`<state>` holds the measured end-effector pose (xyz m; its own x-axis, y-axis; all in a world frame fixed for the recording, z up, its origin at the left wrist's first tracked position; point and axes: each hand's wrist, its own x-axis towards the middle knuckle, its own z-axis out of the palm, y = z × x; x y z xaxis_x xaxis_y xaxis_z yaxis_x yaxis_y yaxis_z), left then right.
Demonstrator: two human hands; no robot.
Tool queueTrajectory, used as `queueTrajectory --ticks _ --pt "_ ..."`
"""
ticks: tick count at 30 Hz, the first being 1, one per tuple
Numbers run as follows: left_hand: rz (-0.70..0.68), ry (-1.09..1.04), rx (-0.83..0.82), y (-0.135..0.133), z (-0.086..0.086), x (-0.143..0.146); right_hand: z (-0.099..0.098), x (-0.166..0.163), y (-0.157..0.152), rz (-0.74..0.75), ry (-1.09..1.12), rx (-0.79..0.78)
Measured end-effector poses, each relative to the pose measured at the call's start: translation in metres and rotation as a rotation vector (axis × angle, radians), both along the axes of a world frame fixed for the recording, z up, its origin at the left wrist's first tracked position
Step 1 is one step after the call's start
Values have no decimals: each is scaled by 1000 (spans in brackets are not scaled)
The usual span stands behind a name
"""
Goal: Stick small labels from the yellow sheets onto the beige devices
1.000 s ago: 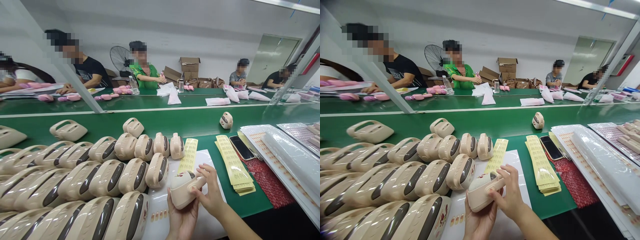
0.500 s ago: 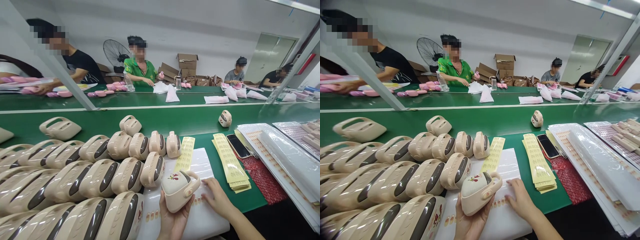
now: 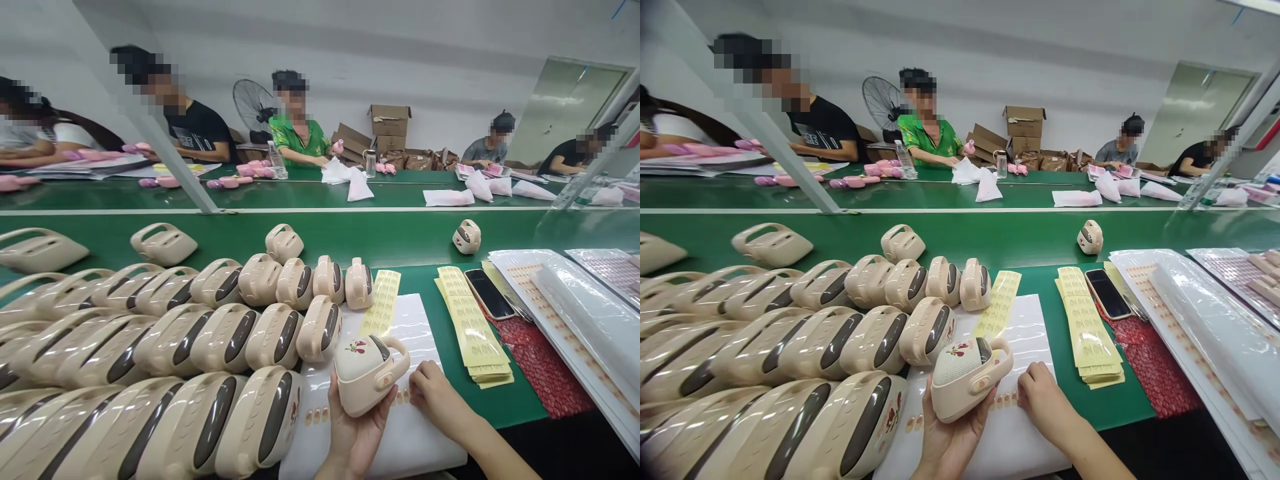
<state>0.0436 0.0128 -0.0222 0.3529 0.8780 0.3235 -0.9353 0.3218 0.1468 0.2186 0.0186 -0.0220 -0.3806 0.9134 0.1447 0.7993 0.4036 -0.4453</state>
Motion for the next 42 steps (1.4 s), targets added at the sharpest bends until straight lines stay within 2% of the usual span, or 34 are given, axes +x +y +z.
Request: queueTrajectory --ticks 8,12,14,16,19,22,25,31,34,42 --pt "17 -12 52 2 6 0 -3 -1 4 7 4 -116" --pt "16 -6 27 2 5 0 11 0 2 -51 202 -151" --pt "25 -3 3 1 6 1 25 -2 -1 -34 328 -68" --pt "30 -6 -24 1 8 3 41 -6 -5 21 382 92" --pt "25 -22 -57 1 14 5 58 -16 -11 118 291 358" --pt "37 -47 -108 -1 19 7 64 -24 -13 171 182 518" --pt "54 -55 -166 -2 22 7 59 -25 -13 180 169 549" --pt "60 -36 -197 -2 24 7 50 -20 -14 221 132 450" --pt "56 -12 -233 -2 24 7 54 -19 -13 246 51 473" --pt "61 86 -494 -6 36 10 69 -13 -7 355 -8 523"
